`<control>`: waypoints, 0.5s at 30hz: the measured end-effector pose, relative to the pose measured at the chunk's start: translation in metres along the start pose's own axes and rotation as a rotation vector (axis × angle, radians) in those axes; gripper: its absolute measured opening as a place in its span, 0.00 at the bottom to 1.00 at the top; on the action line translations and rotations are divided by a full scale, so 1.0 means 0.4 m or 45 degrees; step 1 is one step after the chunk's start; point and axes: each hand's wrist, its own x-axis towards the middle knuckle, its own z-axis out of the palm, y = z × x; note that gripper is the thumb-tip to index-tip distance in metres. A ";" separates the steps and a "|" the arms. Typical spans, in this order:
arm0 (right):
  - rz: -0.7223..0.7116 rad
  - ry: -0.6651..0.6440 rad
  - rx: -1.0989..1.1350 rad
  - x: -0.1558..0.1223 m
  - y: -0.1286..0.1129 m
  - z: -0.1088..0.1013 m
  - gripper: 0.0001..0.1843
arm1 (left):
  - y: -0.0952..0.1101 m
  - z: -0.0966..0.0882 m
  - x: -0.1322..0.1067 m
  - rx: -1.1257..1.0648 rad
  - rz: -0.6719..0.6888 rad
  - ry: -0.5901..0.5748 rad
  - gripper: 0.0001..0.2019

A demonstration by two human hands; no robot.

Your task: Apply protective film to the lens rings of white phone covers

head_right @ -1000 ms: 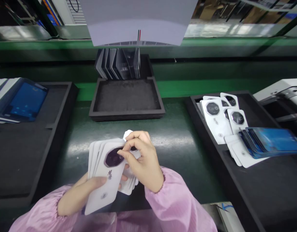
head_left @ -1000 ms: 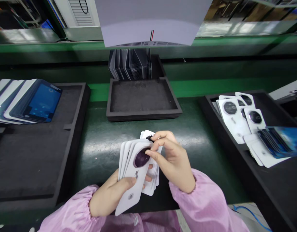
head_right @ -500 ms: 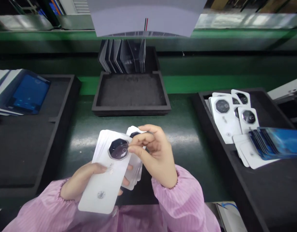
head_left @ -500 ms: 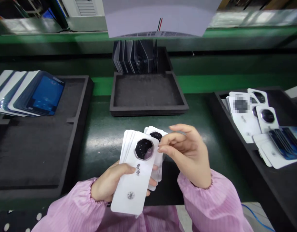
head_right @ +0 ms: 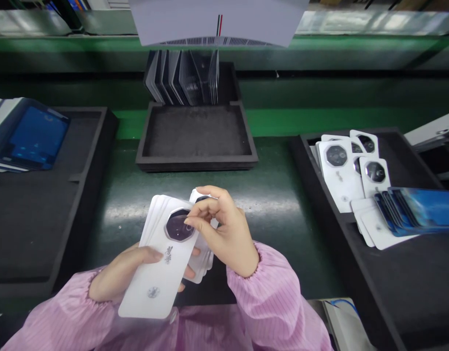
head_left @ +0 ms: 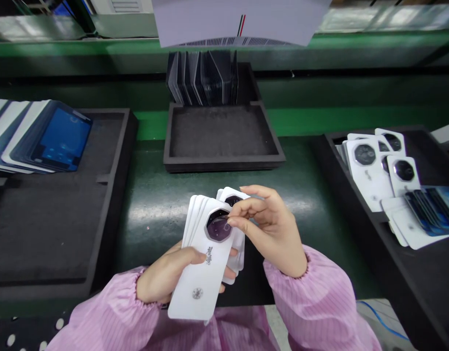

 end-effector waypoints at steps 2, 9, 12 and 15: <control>-0.020 -0.009 -0.016 0.000 0.002 -0.001 0.23 | -0.001 0.000 -0.001 0.002 -0.007 0.000 0.21; -0.057 -0.014 -0.102 -0.003 0.010 -0.001 0.23 | 0.007 0.005 0.000 -0.009 -0.005 -0.001 0.20; -0.100 -0.015 -0.158 -0.004 0.009 0.002 0.24 | 0.011 0.010 -0.001 -0.023 -0.001 0.011 0.19; -0.166 -0.003 -0.287 -0.006 0.007 0.006 0.26 | 0.012 0.013 -0.002 -0.023 0.016 0.005 0.18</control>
